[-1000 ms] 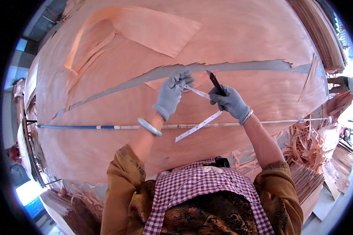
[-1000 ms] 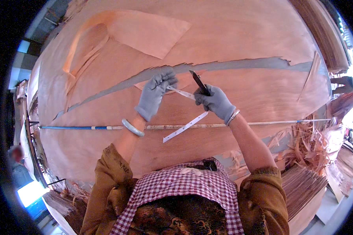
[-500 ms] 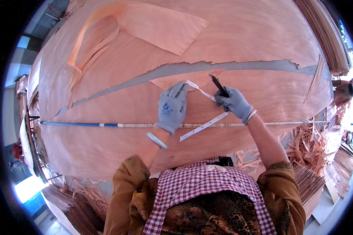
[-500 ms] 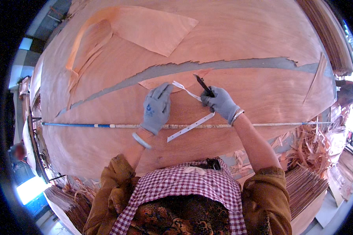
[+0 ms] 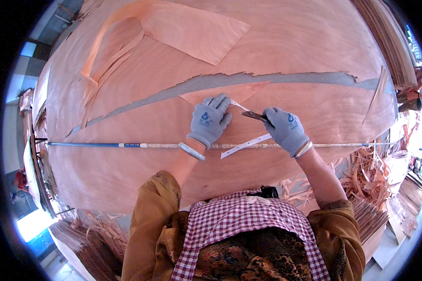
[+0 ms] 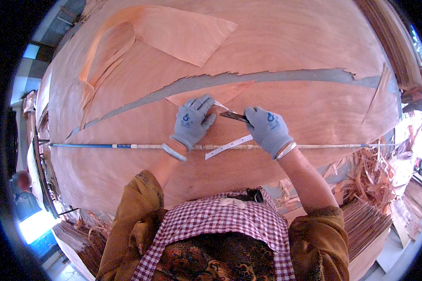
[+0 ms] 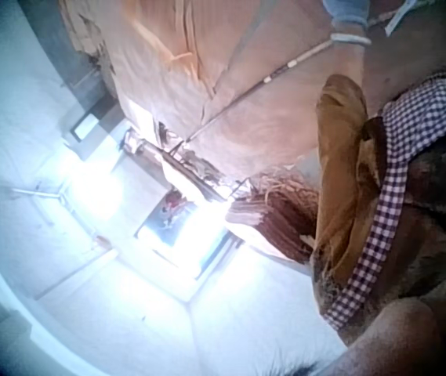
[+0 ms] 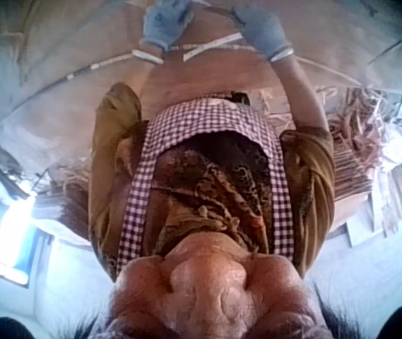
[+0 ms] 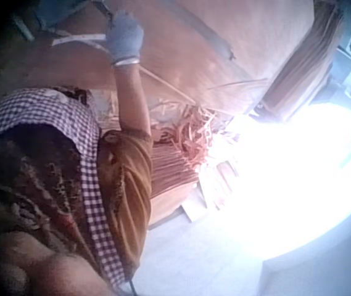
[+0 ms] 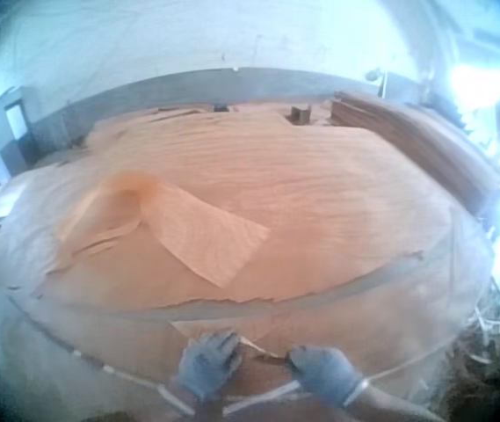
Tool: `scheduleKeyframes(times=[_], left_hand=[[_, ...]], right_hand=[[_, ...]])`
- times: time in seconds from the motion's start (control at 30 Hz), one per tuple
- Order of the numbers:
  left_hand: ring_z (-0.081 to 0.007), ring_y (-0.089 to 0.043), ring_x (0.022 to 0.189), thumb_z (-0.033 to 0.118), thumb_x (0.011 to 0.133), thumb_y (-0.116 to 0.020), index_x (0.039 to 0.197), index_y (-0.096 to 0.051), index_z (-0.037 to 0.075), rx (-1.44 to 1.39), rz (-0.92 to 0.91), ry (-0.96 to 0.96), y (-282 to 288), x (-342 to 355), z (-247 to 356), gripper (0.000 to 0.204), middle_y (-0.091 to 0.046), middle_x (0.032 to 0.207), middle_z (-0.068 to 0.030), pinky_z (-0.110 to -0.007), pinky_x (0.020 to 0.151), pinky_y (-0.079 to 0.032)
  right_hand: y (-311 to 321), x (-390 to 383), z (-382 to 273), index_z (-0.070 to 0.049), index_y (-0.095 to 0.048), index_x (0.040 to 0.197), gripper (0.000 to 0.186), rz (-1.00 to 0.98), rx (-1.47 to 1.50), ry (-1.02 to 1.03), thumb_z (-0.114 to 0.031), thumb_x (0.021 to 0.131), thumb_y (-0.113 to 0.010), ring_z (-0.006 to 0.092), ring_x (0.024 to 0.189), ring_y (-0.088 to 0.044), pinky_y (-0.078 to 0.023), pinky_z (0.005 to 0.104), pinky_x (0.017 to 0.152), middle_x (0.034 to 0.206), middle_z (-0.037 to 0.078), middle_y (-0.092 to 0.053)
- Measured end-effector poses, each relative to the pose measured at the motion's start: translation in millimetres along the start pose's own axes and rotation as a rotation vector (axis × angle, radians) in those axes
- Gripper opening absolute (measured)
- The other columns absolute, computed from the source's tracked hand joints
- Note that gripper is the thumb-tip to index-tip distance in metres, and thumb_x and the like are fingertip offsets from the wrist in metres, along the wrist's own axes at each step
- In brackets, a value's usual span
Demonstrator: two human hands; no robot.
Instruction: The person cuts strips of wood veneer from a large sheet using a hand tool, measuring lengths and organizing the cut pieces into stacks.
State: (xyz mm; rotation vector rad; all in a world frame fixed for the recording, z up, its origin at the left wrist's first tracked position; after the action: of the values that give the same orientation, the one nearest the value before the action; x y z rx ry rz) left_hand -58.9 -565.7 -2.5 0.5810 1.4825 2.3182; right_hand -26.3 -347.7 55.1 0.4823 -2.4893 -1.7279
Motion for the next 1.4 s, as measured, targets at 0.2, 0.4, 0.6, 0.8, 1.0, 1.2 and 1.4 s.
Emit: scheduleKeyframes(times=[0.2,0.4,0.6,0.8,1.0,1.2,1.4], left_hand=[[-0.0313,-0.051,0.107,0.026,0.079,-0.064,0.117,-0.056,0.012,-0.119,0.041,0.045,2,1,0,0.041,-0.055,0.121,-0.0106,-0.041,0.089,-0.043],[-0.0322,-0.051,0.106,0.02,0.078,-0.065,0.11,-0.058,0.012,-0.226,0.142,0.129,3,-1,-6,0.034,-0.055,0.121,-0.0102,-0.04,0.09,-0.042],[-0.0299,-0.056,0.094,0.013,0.077,-0.063,0.087,-0.06,0.006,-0.154,-0.02,0.121,43,0,-2,0.013,-0.061,0.102,-0.0111,-0.039,0.078,-0.045],[-0.0143,-0.05,0.063,0.022,0.086,-0.054,0.078,-0.059,0.004,-0.891,-0.357,0.291,60,-19,-7,0.021,-0.054,0.07,-0.0056,-0.026,0.056,-0.039],[-0.0087,-0.048,0.062,0.035,0.09,-0.049,0.077,-0.06,0.004,-1.347,-0.578,0.461,70,-33,6,0.035,-0.053,0.069,-0.0006,-0.023,0.054,-0.037],[-0.0069,-0.045,0.059,0.03,0.091,-0.052,0.08,-0.06,0.003,-1.134,-0.499,0.516,72,-35,1,0.029,-0.052,0.068,0.0013,-0.022,0.054,-0.037],[-0.0207,-0.049,0.071,0.018,0.084,-0.058,0.085,-0.056,0.0,-0.569,-0.235,0.037,66,-8,-17,0.018,-0.053,0.079,-0.0077,-0.032,0.068,-0.042]], right_hand=[[-20,-13,13,-0.008,-0.055,0.091,0.01,0.016,0.134,0.032,-0.015,0.085,-0.055,0.0317,0.069,-0.06,-0.049,0.038,0.058,0.081,0.013,-0.061],[-20,-13,14,-0.003,-0.057,0.099,0.016,-0.189,1.145,-0.349,-0.014,0.087,-0.059,0.0102,0.053,-0.051,-0.041,0.023,0.047,0.07,0.004,-0.061],[-10,-18,13,-0.001,-0.058,0.099,0.018,-0.275,1.362,-0.428,-0.015,0.087,-0.059,0.0033,0.049,-0.044,-0.035,0.0171,0.044,0.068,0.002,-0.058],[-5,-18,17,-0.002,-0.059,0.098,0.02,-0.395,1.334,-0.421,-0.017,0.086,-0.061,0.0025,0.051,-0.044,-0.034,0.0169,0.045,0.069,0.0,-0.057],[-8,-19,19,-0.002,-0.059,0.097,0.021,-0.441,1.377,-0.361,-0.02,0.086,-0.062,0.004,0.055,-0.044,-0.034,0.0179,0.047,0.068,-0.002,-0.052],[2,-20,10,-0.004,-0.059,0.1,0.022,-0.429,1.353,-0.23,-0.019,0.086,-0.063,0.0058,0.055,-0.041,-0.037,0.02,0.052,0.069,-0.004,-0.048],[-3,-21,7,-0.006,-0.06,0.098,0.019,-0.308,0.988,-0.139,-0.02,0.086,-0.063,0.006,0.057,-0.045,-0.04,0.0212,0.055,0.071,-0.001,-0.056]])
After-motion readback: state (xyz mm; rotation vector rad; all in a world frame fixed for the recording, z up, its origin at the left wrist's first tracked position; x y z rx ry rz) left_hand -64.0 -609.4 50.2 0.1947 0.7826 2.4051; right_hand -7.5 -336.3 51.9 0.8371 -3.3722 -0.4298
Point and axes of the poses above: each hand's wrist, its own x-axis towards the middle knuckle, its own y-axis out of the back of the hand, z = x × y, the point moved 2 cm from there along x, towards the middle knuckle
